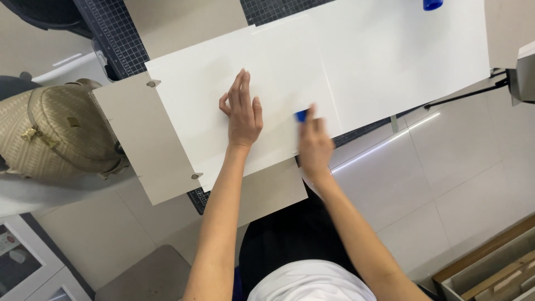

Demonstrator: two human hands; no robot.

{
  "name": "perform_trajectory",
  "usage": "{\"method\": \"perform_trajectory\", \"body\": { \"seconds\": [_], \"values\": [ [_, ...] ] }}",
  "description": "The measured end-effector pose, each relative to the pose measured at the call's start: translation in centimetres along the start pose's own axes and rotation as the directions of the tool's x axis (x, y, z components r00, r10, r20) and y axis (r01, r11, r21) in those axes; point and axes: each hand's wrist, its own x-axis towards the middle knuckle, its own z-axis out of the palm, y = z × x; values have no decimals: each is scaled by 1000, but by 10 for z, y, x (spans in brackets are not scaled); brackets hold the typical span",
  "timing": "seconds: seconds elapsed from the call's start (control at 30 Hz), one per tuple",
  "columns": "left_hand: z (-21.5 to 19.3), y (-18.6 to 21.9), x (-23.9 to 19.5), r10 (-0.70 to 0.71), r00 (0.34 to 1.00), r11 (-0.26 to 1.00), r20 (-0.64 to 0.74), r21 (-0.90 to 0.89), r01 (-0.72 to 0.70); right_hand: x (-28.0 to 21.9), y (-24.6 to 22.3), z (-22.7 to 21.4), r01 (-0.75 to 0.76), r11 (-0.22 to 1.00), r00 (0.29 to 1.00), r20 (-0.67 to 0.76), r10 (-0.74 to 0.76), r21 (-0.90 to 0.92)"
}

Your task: Applying a white adhesive sheet to a cardboard box template and smoothing it with a squeegee to remove air bubbles.

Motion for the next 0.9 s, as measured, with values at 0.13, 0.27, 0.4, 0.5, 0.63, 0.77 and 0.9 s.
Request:
{"method": "perform_trajectory", "body": {
  "seconds": [0.13, 0.27, 0.4, 0.5, 0.63, 0.77, 0.9],
  "values": [
    [-2, 4, 0, -11, 1000, 999, -1, -36, 11, 21, 33, 21, -113, 986, 991, -84, 104, -122],
    [-3, 1, 2, -7, 1000, 999, 11, -34, 8, 8, -33, 10, 36, 998, 998, -50, -39, -60],
    [-3, 1, 1, -24, 1000, 993, -18, -114, 22, 37, 10, 28, -29, 998, 997, -67, 25, -61],
    [-5, -1, 3, -29, 999, 989, -24, -149, 25, 46, -19, 33, -64, 994, 994, -96, 55, -87],
    [-14, 1, 4, -59, 998, 976, -38, -211, 50, 55, -36, 28, 92, 993, 993, -72, -97, -77],
    [-20, 4, 8, -82, 993, 960, -79, -275, 58, 96, -10, 51, -79, 989, 983, -176, 56, -127],
    [-22, 3, 6, -98, 993, 949, -67, -308, 73, 86, -58, 41, 51, 993, 986, -151, -67, -109]
  ]
}}
